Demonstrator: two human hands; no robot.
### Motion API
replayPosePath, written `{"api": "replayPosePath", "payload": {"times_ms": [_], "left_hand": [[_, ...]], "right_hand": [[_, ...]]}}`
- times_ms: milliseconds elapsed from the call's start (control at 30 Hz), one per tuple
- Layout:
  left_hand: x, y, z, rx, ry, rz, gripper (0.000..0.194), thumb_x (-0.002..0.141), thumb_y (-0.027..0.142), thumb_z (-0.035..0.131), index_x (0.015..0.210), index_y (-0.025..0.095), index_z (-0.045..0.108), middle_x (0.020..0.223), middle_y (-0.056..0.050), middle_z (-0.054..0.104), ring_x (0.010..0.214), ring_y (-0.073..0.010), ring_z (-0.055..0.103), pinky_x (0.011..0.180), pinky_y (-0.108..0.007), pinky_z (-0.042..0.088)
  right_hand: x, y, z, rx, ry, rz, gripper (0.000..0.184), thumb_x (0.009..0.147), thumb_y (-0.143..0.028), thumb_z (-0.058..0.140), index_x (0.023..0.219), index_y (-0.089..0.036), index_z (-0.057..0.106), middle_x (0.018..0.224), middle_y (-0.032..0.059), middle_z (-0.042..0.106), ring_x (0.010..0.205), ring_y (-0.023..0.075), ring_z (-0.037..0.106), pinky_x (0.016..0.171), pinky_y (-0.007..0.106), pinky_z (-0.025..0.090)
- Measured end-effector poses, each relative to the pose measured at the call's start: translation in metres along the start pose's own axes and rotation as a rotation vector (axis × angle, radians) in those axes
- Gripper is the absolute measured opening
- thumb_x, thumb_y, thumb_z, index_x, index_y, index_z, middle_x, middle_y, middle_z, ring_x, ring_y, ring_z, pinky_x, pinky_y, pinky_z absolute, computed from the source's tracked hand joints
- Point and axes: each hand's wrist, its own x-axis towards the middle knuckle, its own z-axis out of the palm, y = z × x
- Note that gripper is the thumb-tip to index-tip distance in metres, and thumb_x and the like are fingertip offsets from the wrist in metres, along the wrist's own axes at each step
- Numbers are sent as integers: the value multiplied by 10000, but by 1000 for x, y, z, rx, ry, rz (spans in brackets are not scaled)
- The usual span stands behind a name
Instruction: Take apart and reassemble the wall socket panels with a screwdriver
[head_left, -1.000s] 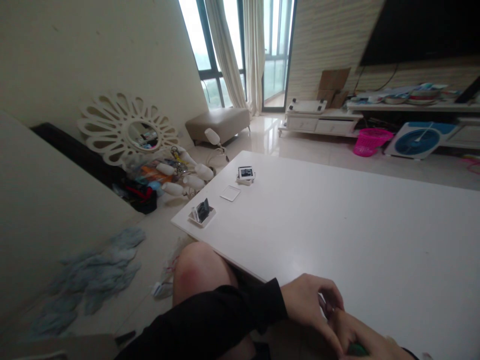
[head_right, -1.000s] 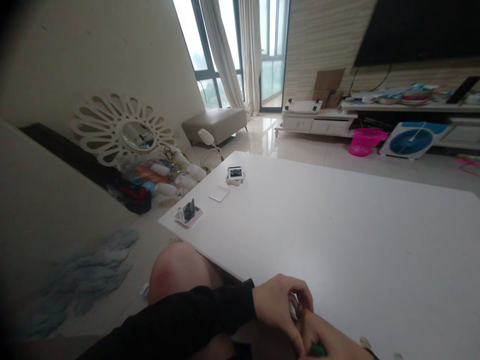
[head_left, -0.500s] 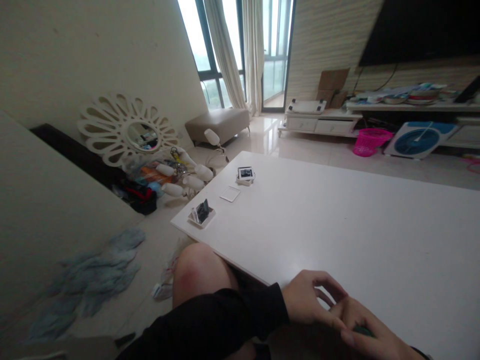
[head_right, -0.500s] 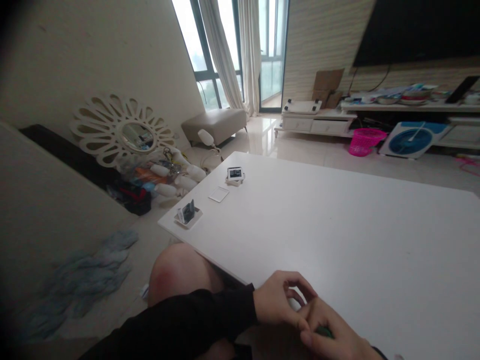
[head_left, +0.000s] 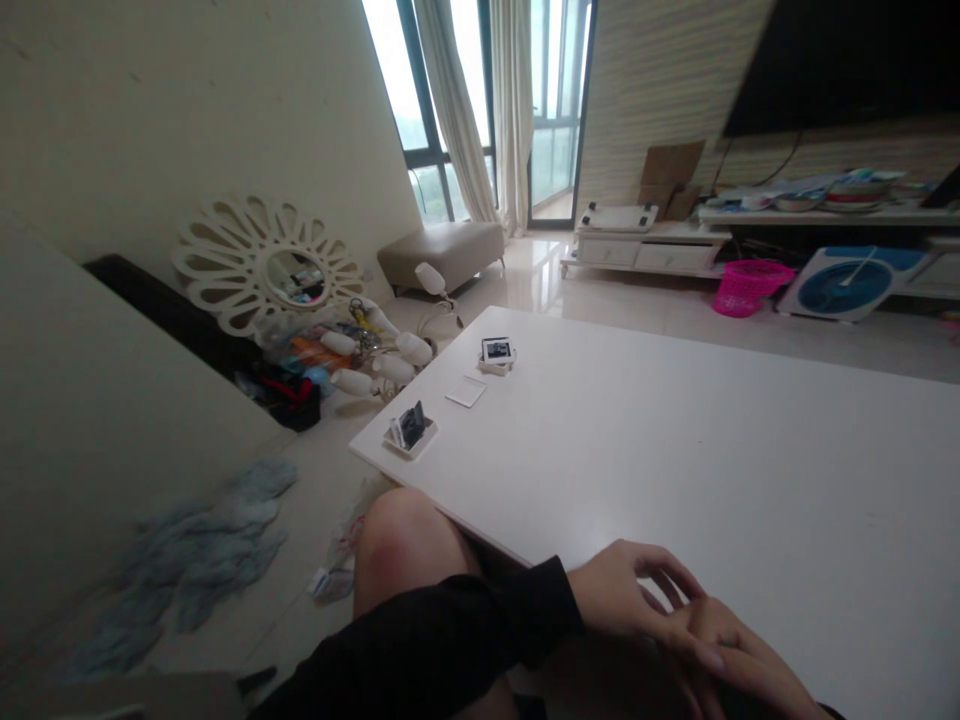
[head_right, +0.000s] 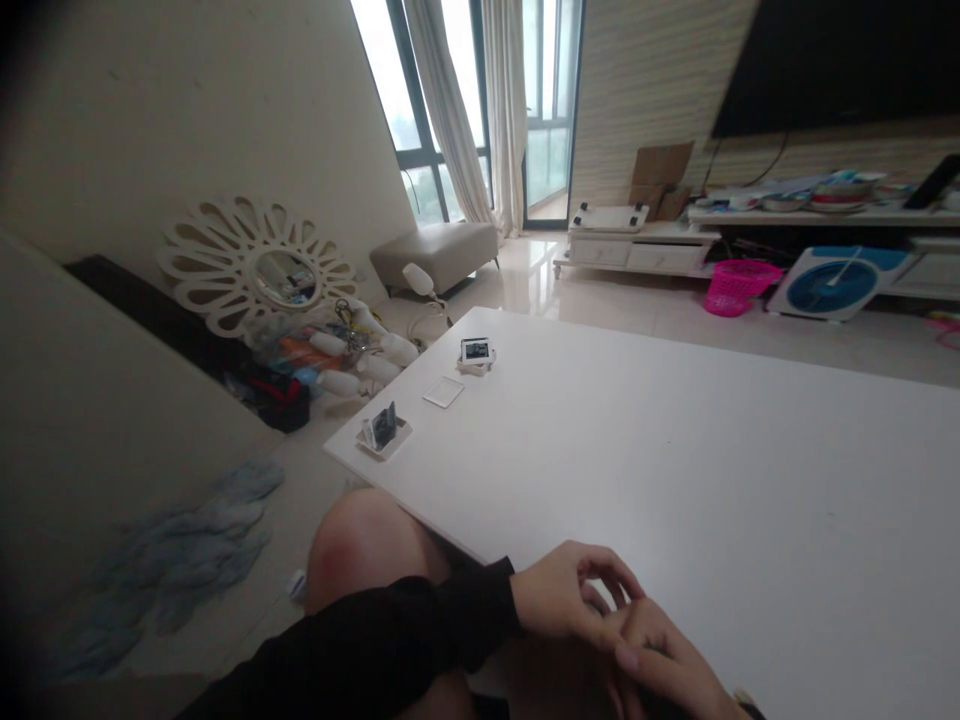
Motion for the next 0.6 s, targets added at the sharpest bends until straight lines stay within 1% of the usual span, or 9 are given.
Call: {"api": "replayPosePath", "payload": {"times_ms": [33,100,167,267,333,433,533,600], "left_hand": [[0,0,0,-2,-5,0,782,418,454,1032,1090,157,764,1019,-85,722,867,-177,661,860,-395,574],[0,-2,-1,-20,-18,-5,785,413,434,1036,1098,160,770,1036,-81,728,858,-162,658,885,-397,564],[2,-4,-2,-46,-15,-2,796,369,407,1047,1072,152,774,993,-61,724,816,-140,633,862,-370,549],[5,-4,-3,-64,-16,-6,802,324,410,1052,1026,142,771,922,-45,707,748,-122,595,779,-331,531],[4,-1,-3,-64,-10,-2,787,335,443,1047,1006,139,772,865,-31,688,735,-122,587,777,-331,530],[0,6,0,-57,31,25,755,410,502,1025,1027,142,779,871,-27,680,813,-143,624,882,-366,545],[-4,10,2,-24,48,26,744,535,580,971,1111,153,770,1016,-67,711,972,-192,673,999,-426,537],[-5,10,3,-4,45,9,780,562,617,949,1160,154,758,1099,-98,718,1057,-235,681,1036,-471,526]], "right_hand": [[1,-1,0,6,5,-2,696,944,-715,500,543,-229,796,445,54,590,568,189,631,768,350,471],[3,-2,0,-10,-10,-2,705,949,-716,494,534,-228,787,448,55,590,566,185,627,749,339,471],[3,0,1,-28,-50,-6,730,952,-729,478,534,-215,784,456,62,596,554,179,619,704,323,463],[1,5,0,-19,-19,-14,750,940,-750,474,523,-205,776,458,69,598,538,174,612,663,310,446],[0,11,-2,-43,17,-4,751,936,-759,471,522,-211,776,480,80,621,560,186,625,659,314,447],[-1,18,-5,-52,115,-60,730,936,-756,463,531,-235,777,462,81,616,560,208,621,709,356,480],[0,22,-6,24,207,-112,713,949,-719,437,530,-239,759,421,80,581,513,219,590,740,397,503],[0,20,-4,58,247,-104,712,938,-722,439,520,-228,736,449,95,596,537,230,599,709,395,507]]}}
